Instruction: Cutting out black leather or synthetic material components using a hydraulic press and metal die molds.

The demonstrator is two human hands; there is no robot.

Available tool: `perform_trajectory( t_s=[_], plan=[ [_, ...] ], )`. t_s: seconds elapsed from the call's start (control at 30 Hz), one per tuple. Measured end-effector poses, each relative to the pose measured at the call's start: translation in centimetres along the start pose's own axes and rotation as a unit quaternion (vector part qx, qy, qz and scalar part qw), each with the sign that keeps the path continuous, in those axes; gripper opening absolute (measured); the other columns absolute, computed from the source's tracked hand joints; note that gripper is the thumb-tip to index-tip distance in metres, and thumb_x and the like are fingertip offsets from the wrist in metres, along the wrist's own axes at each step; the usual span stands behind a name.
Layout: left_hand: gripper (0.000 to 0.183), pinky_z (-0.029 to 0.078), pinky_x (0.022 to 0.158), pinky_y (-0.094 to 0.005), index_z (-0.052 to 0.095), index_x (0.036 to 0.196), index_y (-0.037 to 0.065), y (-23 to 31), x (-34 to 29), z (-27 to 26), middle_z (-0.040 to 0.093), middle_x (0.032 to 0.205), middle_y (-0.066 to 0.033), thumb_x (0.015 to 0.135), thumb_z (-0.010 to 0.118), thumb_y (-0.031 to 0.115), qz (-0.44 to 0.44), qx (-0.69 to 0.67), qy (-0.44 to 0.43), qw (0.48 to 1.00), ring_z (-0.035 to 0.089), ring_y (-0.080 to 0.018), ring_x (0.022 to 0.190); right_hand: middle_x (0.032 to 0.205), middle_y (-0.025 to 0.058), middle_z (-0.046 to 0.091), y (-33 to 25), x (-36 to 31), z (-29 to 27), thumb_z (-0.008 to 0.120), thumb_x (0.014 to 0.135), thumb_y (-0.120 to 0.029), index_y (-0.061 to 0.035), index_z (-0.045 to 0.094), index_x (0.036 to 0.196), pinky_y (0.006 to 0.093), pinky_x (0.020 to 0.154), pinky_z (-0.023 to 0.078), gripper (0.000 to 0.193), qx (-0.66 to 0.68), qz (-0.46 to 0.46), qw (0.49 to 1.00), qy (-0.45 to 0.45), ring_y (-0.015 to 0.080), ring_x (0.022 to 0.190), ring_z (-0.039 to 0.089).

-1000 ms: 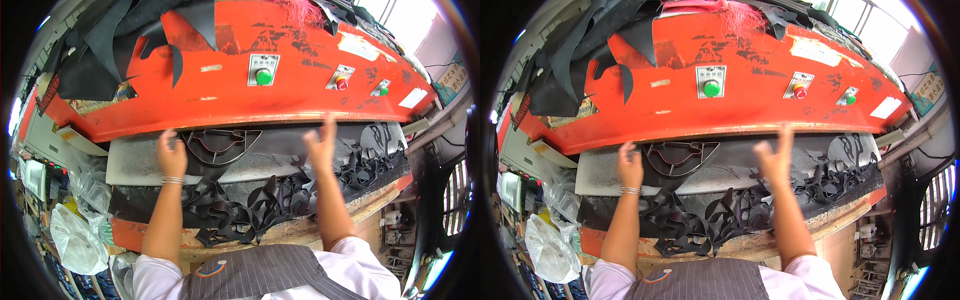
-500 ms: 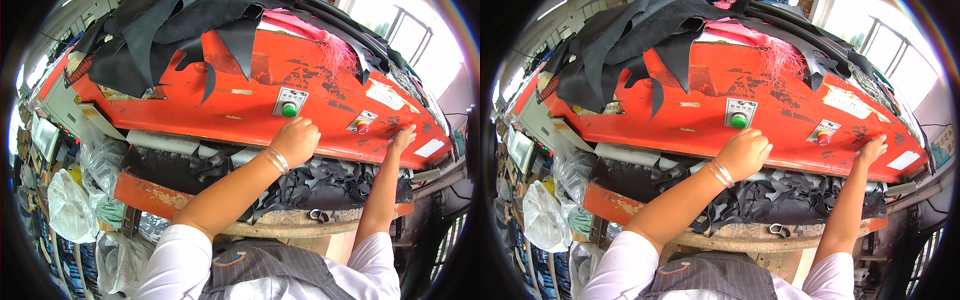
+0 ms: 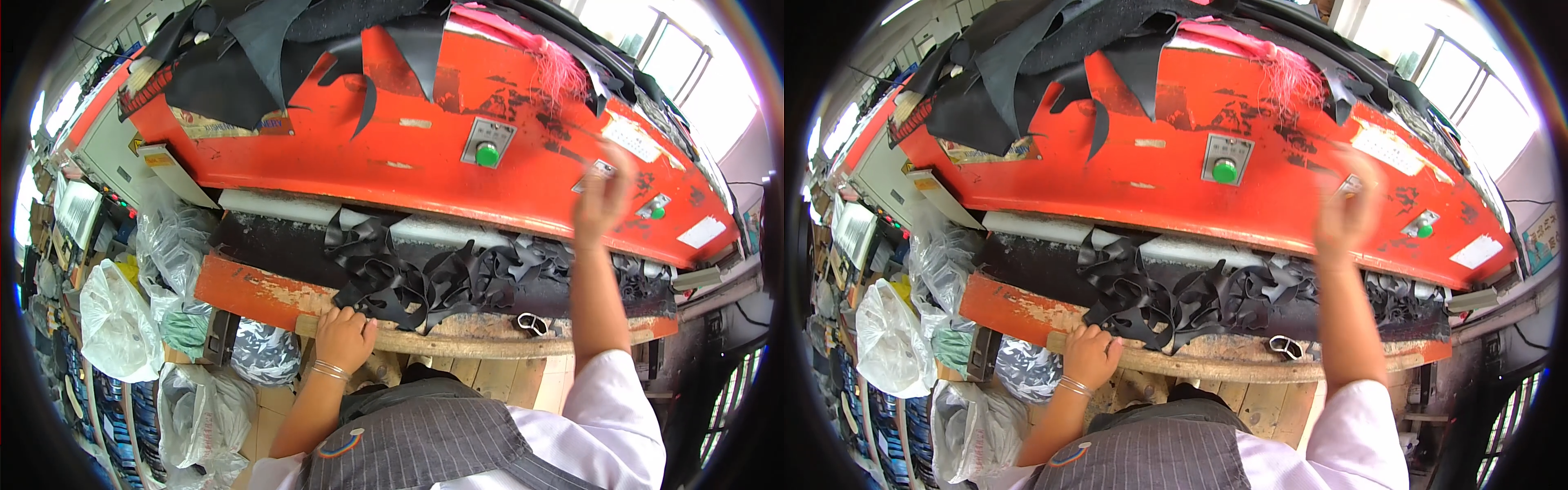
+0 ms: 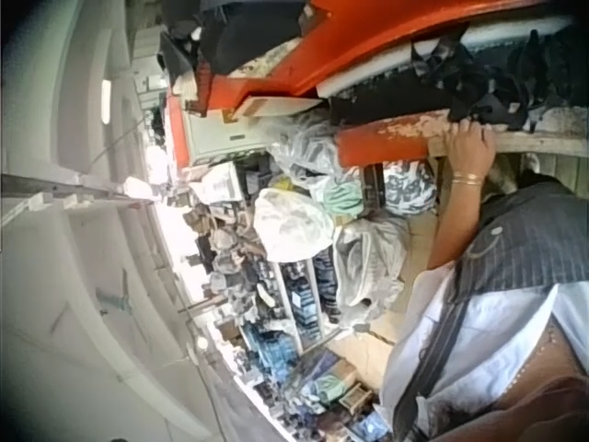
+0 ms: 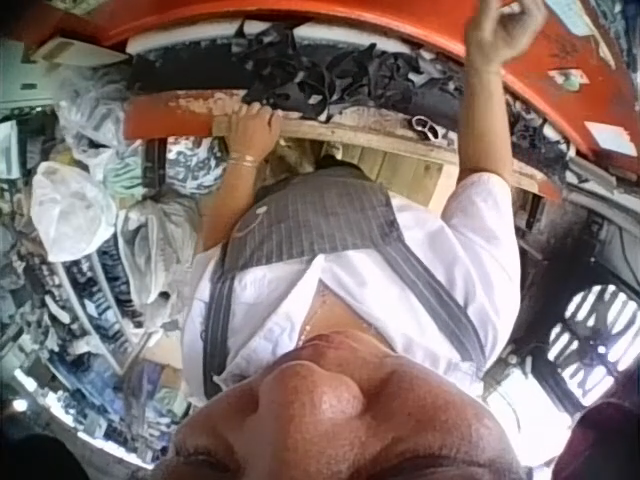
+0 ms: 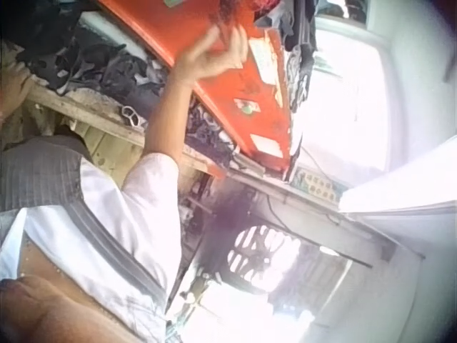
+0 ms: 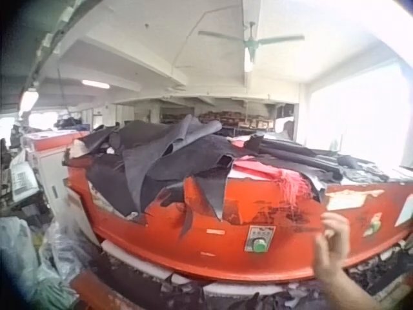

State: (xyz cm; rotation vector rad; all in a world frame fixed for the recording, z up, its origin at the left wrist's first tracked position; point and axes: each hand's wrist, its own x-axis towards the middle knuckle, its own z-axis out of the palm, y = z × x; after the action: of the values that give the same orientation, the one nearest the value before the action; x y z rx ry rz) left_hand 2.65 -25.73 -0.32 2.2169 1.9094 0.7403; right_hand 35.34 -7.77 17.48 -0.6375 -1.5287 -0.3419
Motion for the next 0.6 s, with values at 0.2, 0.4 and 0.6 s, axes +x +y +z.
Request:
perform_trajectory(
  t_s=[0.2,0.4,0.6],
  plan=[
    [0.025,0.043,0.076,-0.0422,0.064,0.067,0.007,-0.5,1.5,-0.3,0.057,0.075,-0.0073,0.081,0.063,0.028,-0.022,0.009,-0.038,0.999,0.055,-0.0284,0.079,0.094,0.0095,0.062,-3.5,-1.6,15.6,0.064,0.073,-0.011,-0.0037,0.064,0.092,0.0381,0.082,0.049,0.020,0.187,-0.305,0.865,-0.351,0.0272,0.094,0.060],
    [0.030,0.045,0.073,-0.0410,0.067,0.067,0.007,-3.0,5.0,-1.0,0.060,0.077,-0.0080,0.081,0.064,0.033,-0.037,-0.078,-0.206,0.975,0.059,-0.0279,0.081,0.096,0.0079,0.060,4.2,-9.8,24.2,0.056,0.078,-0.015,-0.0039,0.060,0.087,0.0385,0.088,0.048,0.015,0.215,-0.381,0.738,-0.514,0.0257,0.102,0.057],
    [0.031,0.045,0.091,-0.0429,0.070,0.102,0.008,-5.6,15.1,2.8,0.067,0.102,-0.0088,0.086,0.064,0.034,0.027,-0.142,-0.107,0.984,0.062,-0.0282,0.101,0.087,0.0058,0.060,6.9,-14.0,31.1,0.058,0.075,-0.019,-0.0081,0.064,0.074,0.0366,0.091,0.047,0.012,0.245,-0.436,0.658,-0.563,0.0244,0.100,0.058]
  ],
)
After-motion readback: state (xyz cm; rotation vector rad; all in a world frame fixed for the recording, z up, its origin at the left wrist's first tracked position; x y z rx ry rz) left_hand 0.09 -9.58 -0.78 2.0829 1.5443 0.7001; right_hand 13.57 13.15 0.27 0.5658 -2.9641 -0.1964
